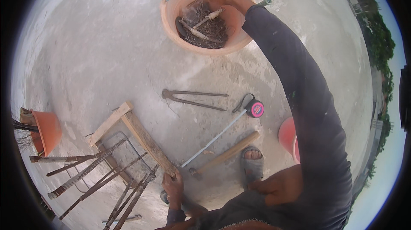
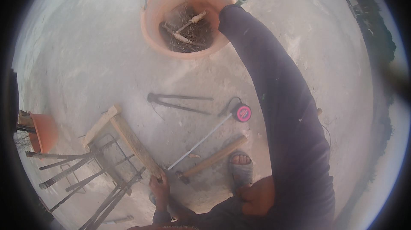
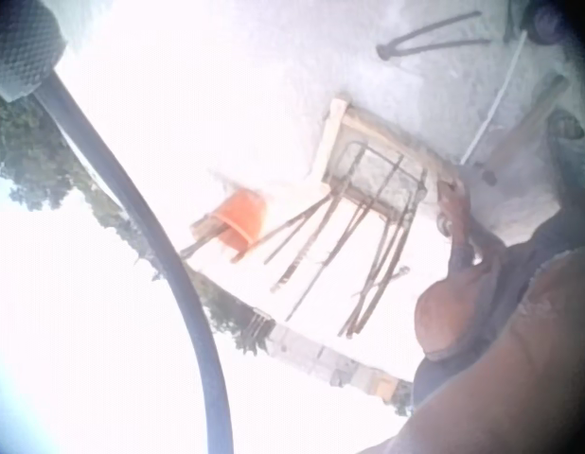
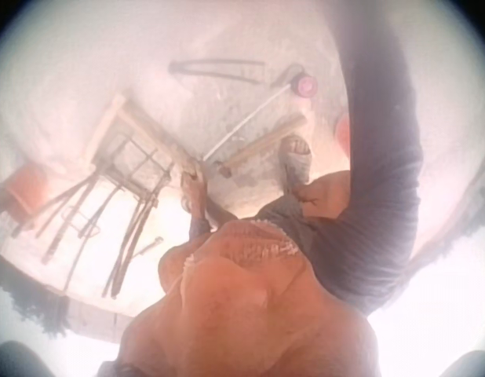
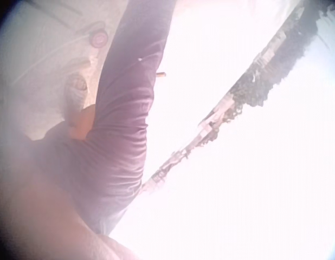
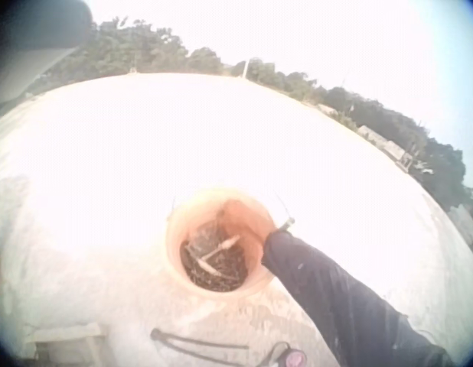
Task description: The person assembles a small wooden frame by hammering nails into wooden pieces. They measure the frame with a tape measure and then place a metal rebar cage inside the frame, securing it with additional nails.
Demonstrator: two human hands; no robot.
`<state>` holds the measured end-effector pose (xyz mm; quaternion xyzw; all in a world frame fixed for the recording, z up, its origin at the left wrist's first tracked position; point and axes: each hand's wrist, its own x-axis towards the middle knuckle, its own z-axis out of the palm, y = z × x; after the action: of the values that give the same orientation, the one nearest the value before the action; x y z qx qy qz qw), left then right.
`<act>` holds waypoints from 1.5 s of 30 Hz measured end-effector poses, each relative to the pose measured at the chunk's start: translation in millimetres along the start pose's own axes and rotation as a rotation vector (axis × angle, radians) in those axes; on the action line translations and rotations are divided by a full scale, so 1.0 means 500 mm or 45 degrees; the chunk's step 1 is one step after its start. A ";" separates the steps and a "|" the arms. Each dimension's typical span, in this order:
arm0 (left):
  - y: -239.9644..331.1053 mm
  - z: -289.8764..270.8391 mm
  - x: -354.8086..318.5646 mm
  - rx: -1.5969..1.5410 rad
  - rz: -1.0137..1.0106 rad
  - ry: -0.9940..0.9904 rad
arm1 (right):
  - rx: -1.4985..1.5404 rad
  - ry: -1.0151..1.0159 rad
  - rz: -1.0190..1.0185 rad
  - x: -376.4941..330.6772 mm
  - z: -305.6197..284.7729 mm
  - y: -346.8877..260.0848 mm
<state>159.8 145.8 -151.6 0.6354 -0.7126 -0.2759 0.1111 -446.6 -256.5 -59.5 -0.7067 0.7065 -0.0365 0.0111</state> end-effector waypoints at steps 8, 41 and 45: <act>-0.020 0.004 -0.007 0.007 0.008 -0.028 | 0.225 0.012 0.230 -0.023 0.046 -0.041; 0.023 0.016 -0.022 -0.076 -0.122 0.338 | 1.350 -0.156 -0.802 -0.506 0.114 -0.781; 0.021 0.018 -0.022 -0.090 -0.141 0.356 | 1.323 -0.060 -0.814 -0.525 0.130 -0.799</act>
<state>148.1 159.2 -151.4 0.7017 -0.6438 -0.2153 0.2163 -43.2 4.3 -106.6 -0.7866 0.3486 -0.3621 0.3586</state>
